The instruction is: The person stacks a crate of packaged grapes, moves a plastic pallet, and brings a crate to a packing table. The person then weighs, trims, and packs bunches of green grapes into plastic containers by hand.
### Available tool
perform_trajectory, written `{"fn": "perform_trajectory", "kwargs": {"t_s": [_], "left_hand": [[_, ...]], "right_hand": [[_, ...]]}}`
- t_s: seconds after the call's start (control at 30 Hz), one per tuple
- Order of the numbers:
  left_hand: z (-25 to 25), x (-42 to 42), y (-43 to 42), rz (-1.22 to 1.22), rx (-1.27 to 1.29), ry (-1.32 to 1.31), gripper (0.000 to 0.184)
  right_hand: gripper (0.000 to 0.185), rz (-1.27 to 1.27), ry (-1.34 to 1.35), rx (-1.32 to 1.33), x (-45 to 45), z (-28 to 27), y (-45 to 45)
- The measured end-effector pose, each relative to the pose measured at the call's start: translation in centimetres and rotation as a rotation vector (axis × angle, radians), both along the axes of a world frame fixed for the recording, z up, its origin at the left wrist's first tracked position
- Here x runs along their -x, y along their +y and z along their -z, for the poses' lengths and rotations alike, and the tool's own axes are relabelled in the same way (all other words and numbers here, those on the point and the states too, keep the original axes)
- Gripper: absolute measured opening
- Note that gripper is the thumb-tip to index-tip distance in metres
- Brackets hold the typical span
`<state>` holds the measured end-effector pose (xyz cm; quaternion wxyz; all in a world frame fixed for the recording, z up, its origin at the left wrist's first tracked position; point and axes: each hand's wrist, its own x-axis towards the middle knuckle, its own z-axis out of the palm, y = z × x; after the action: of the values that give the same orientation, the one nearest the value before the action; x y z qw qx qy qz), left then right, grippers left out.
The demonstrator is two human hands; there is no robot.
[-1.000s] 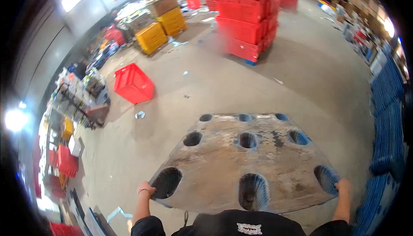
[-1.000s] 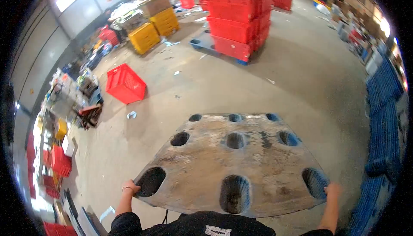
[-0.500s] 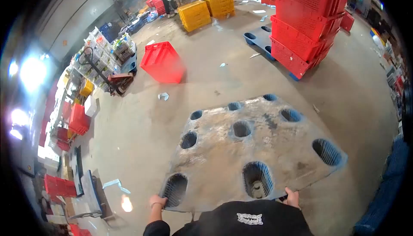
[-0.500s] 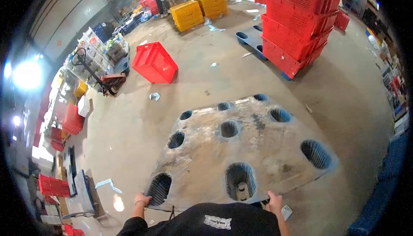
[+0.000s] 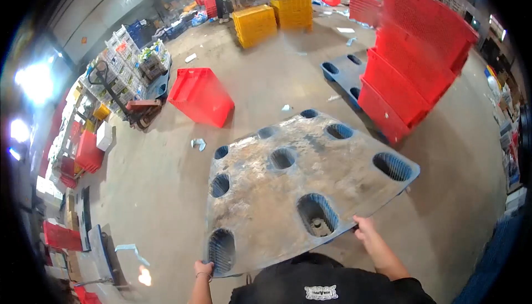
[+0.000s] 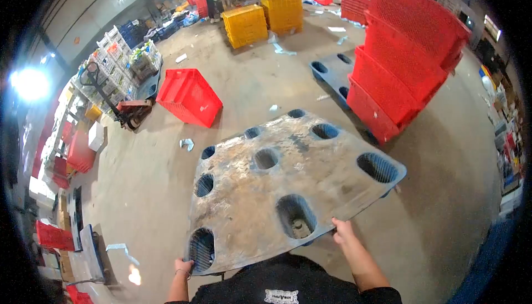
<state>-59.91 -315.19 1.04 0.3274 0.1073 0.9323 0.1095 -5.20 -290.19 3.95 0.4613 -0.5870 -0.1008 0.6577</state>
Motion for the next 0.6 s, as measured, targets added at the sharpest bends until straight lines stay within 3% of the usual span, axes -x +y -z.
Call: {"fn": "perform_trajectory", "kwargs": {"t_s": [0.07, 0.17, 0.23, 0.33, 0.4, 0.43, 0.5, 0.57, 0.6], "left_hand": [[1.8, 1.5, 5.1, -0.031, -0.029, 0.062, 0.054], [3.0, 4.8, 14.2, -0.193, -0.043, 0.139, 0.055], [4.4, 7.6, 18.1, -0.199, -0.002, 0.127, 0.056], [5.4, 8.6, 21.9, -0.341, -0.164, -0.004, 0.056], [4.5, 7.4, 23.8, -0.491, -0.668, -0.066, 0.059], [5.4, 6.5, 24.2, -0.497, -0.667, -0.061, 0.059], [8.0, 5.0, 23.8, -0.535, -0.809, 0.231, 0.055], [7.6, -0.5, 22.1, -0.294, -0.674, 0.203, 0.055], [3.6, -4.3, 22.6, -0.200, -0.507, 0.047, 0.057]], "right_hand": [[0.030, 0.023, 0.053, 0.137, 1.2, 3.9, 5.4], [0.026, 0.080, 0.086, 0.185, 5.5, 4.3, 13.0], [0.024, 0.075, 0.321, 0.223, 7.4, 5.5, 17.2], [0.023, 0.107, 0.252, 0.196, 10.9, 5.0, 22.2], [0.022, 0.133, 0.229, 0.207, 13.5, 7.0, 25.1], [0.021, 0.135, 0.214, 0.256, 14.7, 8.7, 26.2], [0.019, 0.129, 0.215, 0.319, 17.0, 12.4, 27.6], [0.017, -0.007, 0.323, 0.469, 18.8, 15.8, 27.5], [0.017, -0.004, 0.339, 0.490, 19.5, 17.1, 26.5]]}}
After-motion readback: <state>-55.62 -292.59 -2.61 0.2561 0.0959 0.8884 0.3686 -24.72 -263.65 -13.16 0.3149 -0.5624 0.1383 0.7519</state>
